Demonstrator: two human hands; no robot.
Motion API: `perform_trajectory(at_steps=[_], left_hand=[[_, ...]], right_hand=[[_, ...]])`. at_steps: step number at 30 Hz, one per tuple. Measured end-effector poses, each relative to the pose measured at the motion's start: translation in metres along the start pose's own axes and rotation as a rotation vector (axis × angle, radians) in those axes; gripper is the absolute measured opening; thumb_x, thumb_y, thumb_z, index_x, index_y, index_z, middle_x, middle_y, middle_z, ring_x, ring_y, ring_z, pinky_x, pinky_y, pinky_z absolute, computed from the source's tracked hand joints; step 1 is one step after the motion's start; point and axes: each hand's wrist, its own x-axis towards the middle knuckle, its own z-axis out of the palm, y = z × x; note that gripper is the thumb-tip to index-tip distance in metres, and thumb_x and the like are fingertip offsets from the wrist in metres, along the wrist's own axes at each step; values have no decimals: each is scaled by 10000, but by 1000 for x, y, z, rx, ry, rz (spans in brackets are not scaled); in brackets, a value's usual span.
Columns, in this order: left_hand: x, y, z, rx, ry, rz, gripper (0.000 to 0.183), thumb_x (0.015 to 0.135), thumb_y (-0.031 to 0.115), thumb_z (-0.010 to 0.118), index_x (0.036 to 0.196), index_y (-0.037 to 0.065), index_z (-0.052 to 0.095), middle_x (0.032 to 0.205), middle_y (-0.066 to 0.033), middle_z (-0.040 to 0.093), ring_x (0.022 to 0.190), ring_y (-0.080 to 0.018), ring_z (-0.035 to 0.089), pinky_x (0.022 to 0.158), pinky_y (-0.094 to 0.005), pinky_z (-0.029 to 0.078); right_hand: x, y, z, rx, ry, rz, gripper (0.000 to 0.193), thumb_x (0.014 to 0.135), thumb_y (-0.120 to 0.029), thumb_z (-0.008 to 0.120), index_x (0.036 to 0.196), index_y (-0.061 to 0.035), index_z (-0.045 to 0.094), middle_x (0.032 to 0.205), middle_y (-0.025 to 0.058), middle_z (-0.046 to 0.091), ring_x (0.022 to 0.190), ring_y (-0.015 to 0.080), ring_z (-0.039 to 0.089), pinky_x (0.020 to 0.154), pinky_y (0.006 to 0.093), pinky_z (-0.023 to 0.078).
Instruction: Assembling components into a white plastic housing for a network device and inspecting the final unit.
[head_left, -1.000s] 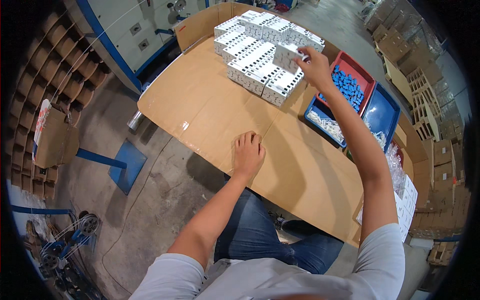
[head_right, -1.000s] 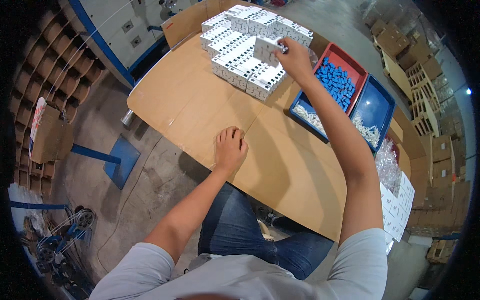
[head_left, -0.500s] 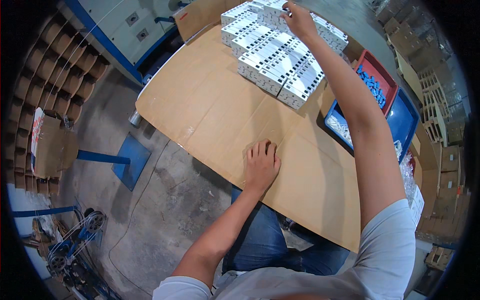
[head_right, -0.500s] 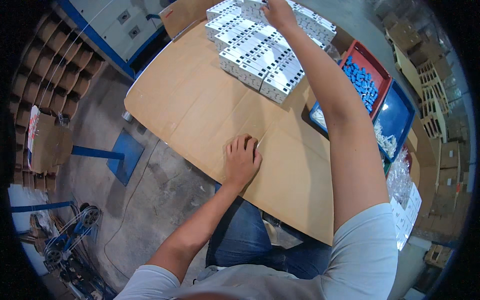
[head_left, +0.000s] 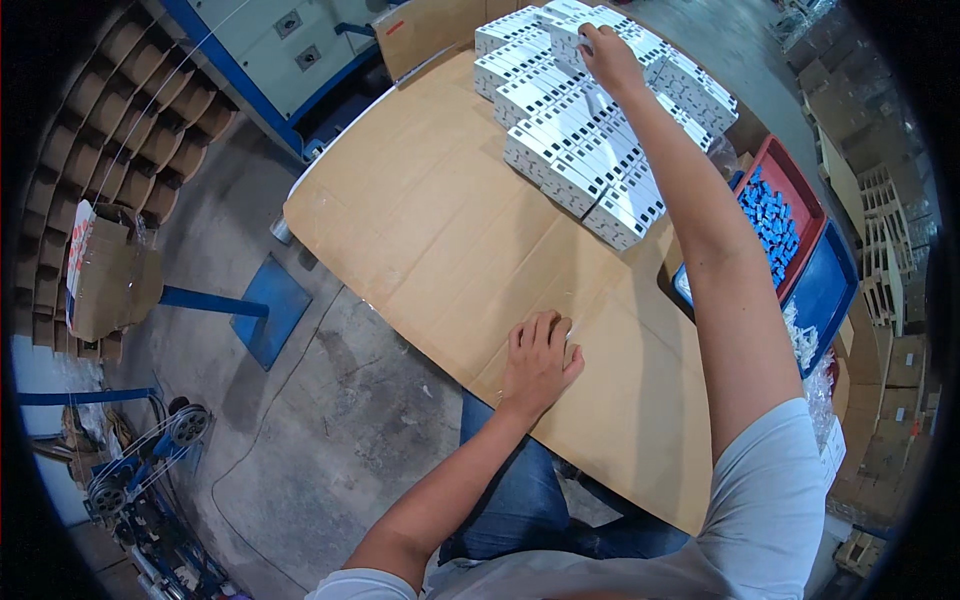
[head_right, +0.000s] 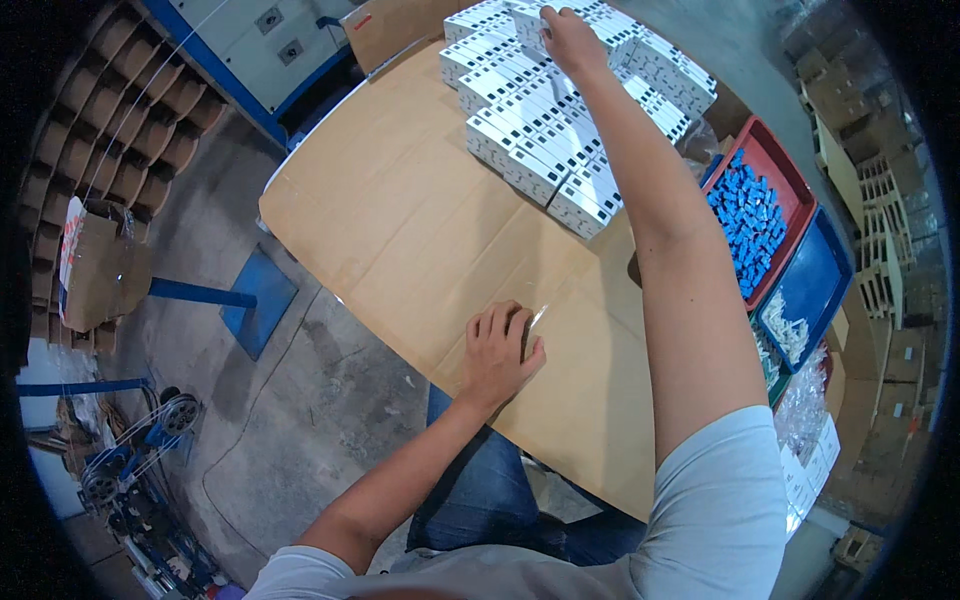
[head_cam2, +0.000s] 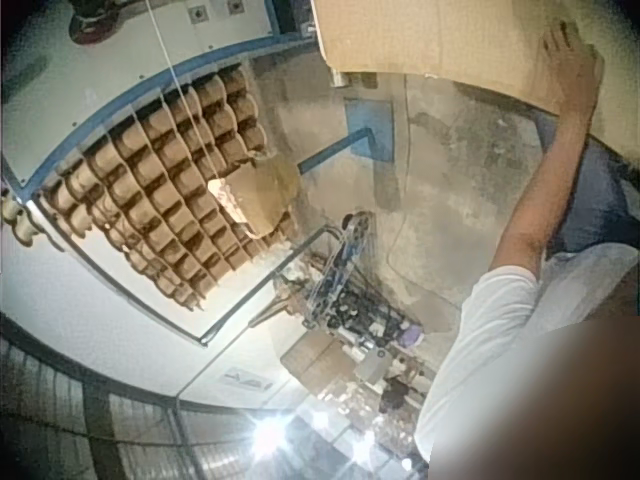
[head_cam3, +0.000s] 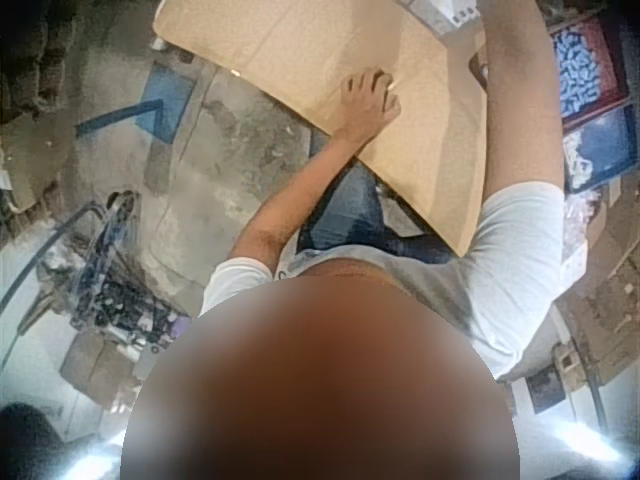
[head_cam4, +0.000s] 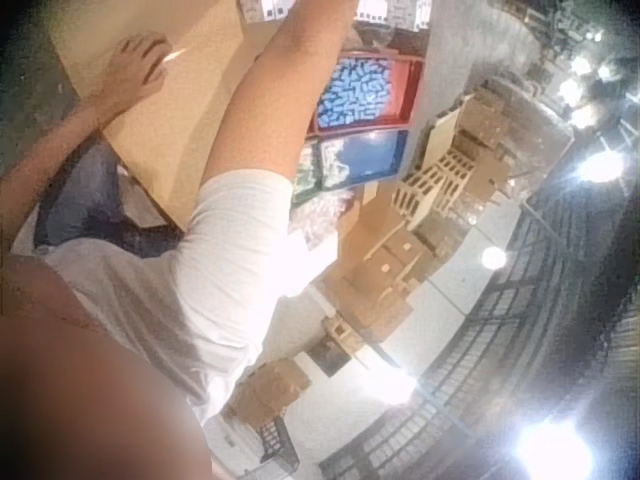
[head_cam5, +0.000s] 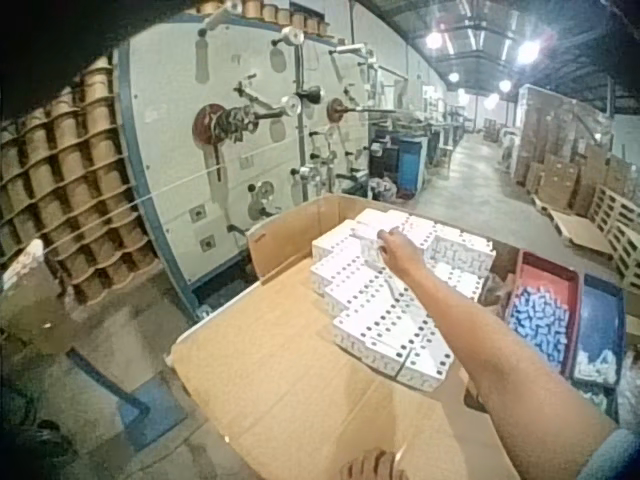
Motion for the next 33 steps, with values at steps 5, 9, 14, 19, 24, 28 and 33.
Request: perform_trajectory(at_steps=[5, 9, 14, 19, 24, 28, 33], left_hand=[[0, -1, 2, 20, -14, -7, 437, 841, 309, 688, 1191, 62, 603, 1218, -95, 569, 1198, -245, 526, 1015, -420, 399], [-1, -2, 4, -15, -28, -17, 476, 829, 295, 713, 1227, 71, 579, 1223, -104, 567, 1178, -290, 532, 1019, -450, 390], [1, 0, 2, -3, -29, -13, 496, 832, 303, 714, 1246, 74, 567, 1237, -101, 566, 1193, -284, 527, 1023, -447, 384], [0, 0, 6, 0, -43, -19, 505, 834, 311, 716, 1253, 77, 561, 1241, -98, 565, 1201, -276, 524, 1025, -442, 378], [-1, -2, 6, 6, -44, -23, 500, 835, 311, 717, 1249, 77, 560, 1241, -102, 561, 1202, -274, 524, 1024, -442, 382], [2, 0, 3, 4, -48, -18, 501, 834, 311, 718, 1247, 75, 560, 1239, -102, 560, 1206, -276, 523, 1025, -444, 383], [1, -1, 4, 10, -48, -26, 491, 832, 304, 716, 1236, 70, 566, 1232, -105, 564, 1207, -278, 522, 1028, -446, 382]], right_hand=[[-4, -2, 9, -20, 10, 1, 276, 940, -248, 685, 1193, -169, 606, 1032, 144, 648, 953, 351, 684, 780, 463, 567], [-6, -2, 17, 24, 25, 60, 279, 916, -231, 707, 1171, -161, 617, 1007, 142, 636, 963, 345, 669, 789, 455, 564], [-7, 9, 22, -43, 181, -67, 286, 869, -202, 748, 1127, -143, 641, 1014, 124, 618, 959, 334, 643, 817, 447, 552], [-3, 5, 17, -78, 139, 29, 166, 859, -102, 663, 988, -1, 632, 1002, 220, 609, 940, 398, 612, 808, 475, 510], [-5, -8, 7, -52, 114, 49, 187, 850, -107, 665, 998, 5, 645, 1050, 217, 581, 999, 389, 592, 854, 483, 511], [-2, -12, -3, -54, 84, 49, 194, 855, -114, 671, 1012, -1, 653, 1075, 216, 581, 1012, 387, 591, 860, 486, 512], [-2, -18, -6, -47, 64, 69, 219, 862, -131, 690, 1037, -2, 666, 1108, 214, 592, 1032, 388, 595, 886, 480, 510]])
